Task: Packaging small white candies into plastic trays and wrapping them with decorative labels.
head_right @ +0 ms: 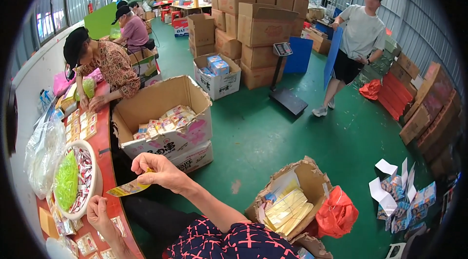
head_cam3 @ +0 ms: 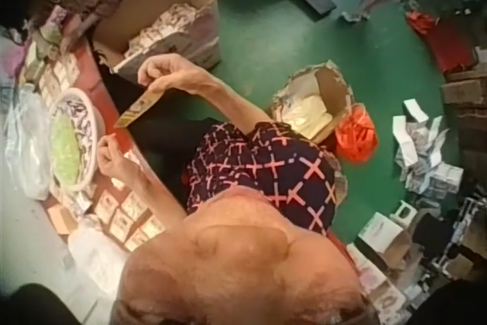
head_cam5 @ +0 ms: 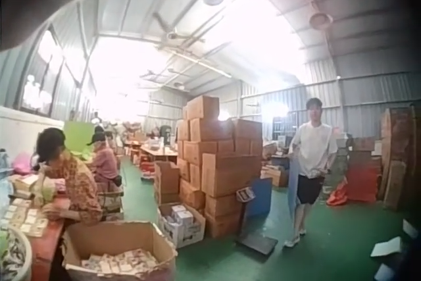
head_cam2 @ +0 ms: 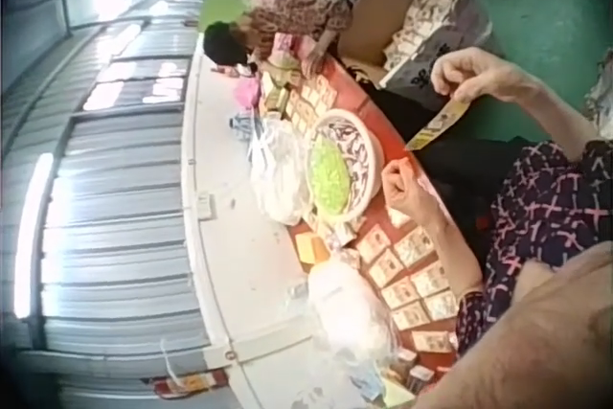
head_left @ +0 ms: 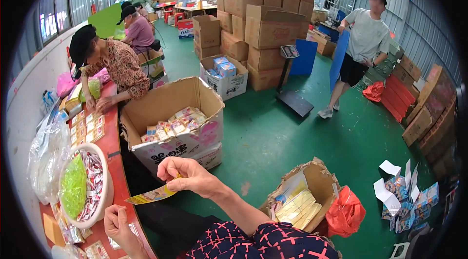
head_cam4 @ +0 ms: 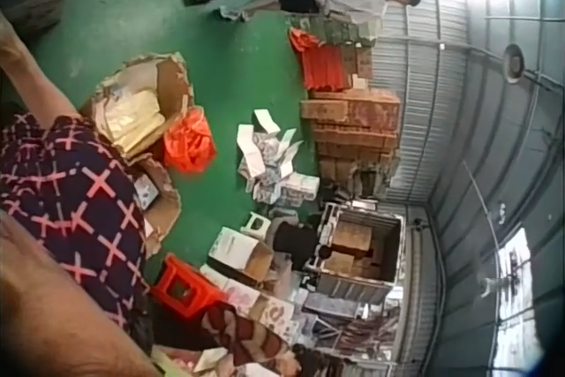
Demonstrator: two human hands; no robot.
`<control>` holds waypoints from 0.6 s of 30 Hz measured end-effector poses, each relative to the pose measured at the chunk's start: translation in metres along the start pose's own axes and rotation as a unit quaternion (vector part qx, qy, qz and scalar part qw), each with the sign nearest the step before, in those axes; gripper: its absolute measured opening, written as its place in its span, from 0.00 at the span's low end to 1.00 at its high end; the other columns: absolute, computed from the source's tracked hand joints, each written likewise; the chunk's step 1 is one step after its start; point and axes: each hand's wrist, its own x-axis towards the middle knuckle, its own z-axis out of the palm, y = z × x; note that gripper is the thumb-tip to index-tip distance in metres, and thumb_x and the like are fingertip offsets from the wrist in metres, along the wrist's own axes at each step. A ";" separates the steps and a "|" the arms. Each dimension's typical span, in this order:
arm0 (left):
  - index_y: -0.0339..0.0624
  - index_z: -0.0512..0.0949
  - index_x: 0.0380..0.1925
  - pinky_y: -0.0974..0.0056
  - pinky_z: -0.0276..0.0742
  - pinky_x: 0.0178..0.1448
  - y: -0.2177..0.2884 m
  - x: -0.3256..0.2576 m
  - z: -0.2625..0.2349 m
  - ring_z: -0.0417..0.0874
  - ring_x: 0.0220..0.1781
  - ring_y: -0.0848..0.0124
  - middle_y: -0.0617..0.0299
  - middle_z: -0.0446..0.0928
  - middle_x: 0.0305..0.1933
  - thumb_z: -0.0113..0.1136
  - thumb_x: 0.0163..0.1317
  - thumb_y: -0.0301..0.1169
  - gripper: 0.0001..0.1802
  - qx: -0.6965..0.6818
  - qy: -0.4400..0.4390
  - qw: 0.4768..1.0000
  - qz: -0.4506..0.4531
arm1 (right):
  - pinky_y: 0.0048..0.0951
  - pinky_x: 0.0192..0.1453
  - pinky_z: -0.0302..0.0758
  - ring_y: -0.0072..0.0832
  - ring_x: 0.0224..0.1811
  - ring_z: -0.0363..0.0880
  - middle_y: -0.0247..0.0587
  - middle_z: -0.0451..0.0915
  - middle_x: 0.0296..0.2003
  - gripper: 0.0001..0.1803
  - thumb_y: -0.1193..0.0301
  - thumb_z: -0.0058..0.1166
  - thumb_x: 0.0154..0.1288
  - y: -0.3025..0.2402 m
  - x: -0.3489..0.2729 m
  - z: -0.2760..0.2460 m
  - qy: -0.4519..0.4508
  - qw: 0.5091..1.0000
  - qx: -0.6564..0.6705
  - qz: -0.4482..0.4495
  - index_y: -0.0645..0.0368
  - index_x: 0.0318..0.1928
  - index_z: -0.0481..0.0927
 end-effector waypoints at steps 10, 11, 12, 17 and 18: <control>0.43 0.58 0.17 0.73 0.64 0.42 -0.004 -0.003 0.001 0.68 0.33 0.77 0.62 0.67 0.29 0.53 0.58 0.19 0.16 0.026 0.012 0.999 -0.025 | 0.20 0.46 0.63 0.18 0.40 0.62 0.33 0.67 0.38 0.17 0.75 0.58 0.50 0.012 0.007 0.002 -0.002 0.999 0.009 0.036 0.52 0.24 0.59; 0.43 0.58 0.17 0.73 0.65 0.42 -0.004 -0.004 0.000 0.68 0.33 0.77 0.62 0.67 0.29 0.53 0.58 0.19 0.16 0.022 0.013 0.999 -0.037 | 0.20 0.46 0.63 0.18 0.40 0.62 0.33 0.67 0.38 0.17 0.75 0.58 0.50 0.013 0.008 0.003 -0.004 0.999 0.004 0.033 0.52 0.24 0.59; 0.43 0.58 0.17 0.73 0.65 0.42 -0.005 -0.004 -0.001 0.68 0.32 0.77 0.62 0.67 0.29 0.53 0.58 0.19 0.16 0.012 0.005 0.999 -0.047 | 0.20 0.45 0.63 0.18 0.40 0.62 0.33 0.67 0.38 0.18 0.75 0.58 0.50 0.014 0.009 0.004 0.001 0.999 -0.003 0.032 0.52 0.24 0.58; 0.44 0.58 0.17 0.73 0.65 0.42 -0.003 -0.005 0.000 0.68 0.32 0.77 0.62 0.67 0.28 0.54 0.57 0.19 0.16 0.011 0.015 0.998 -0.053 | 0.20 0.46 0.63 0.18 0.40 0.62 0.33 0.67 0.38 0.18 0.75 0.59 0.49 0.016 0.010 0.009 -0.005 0.999 -0.004 0.034 0.52 0.24 0.58; 0.44 0.58 0.17 0.73 0.65 0.42 -0.002 -0.006 0.001 0.68 0.31 0.77 0.62 0.66 0.28 0.54 0.57 0.19 0.17 -0.009 0.013 0.999 -0.043 | 0.21 0.46 0.63 0.18 0.40 0.62 0.33 0.67 0.38 0.18 0.75 0.58 0.50 0.017 0.010 0.010 -0.007 0.999 -0.014 0.030 0.52 0.24 0.58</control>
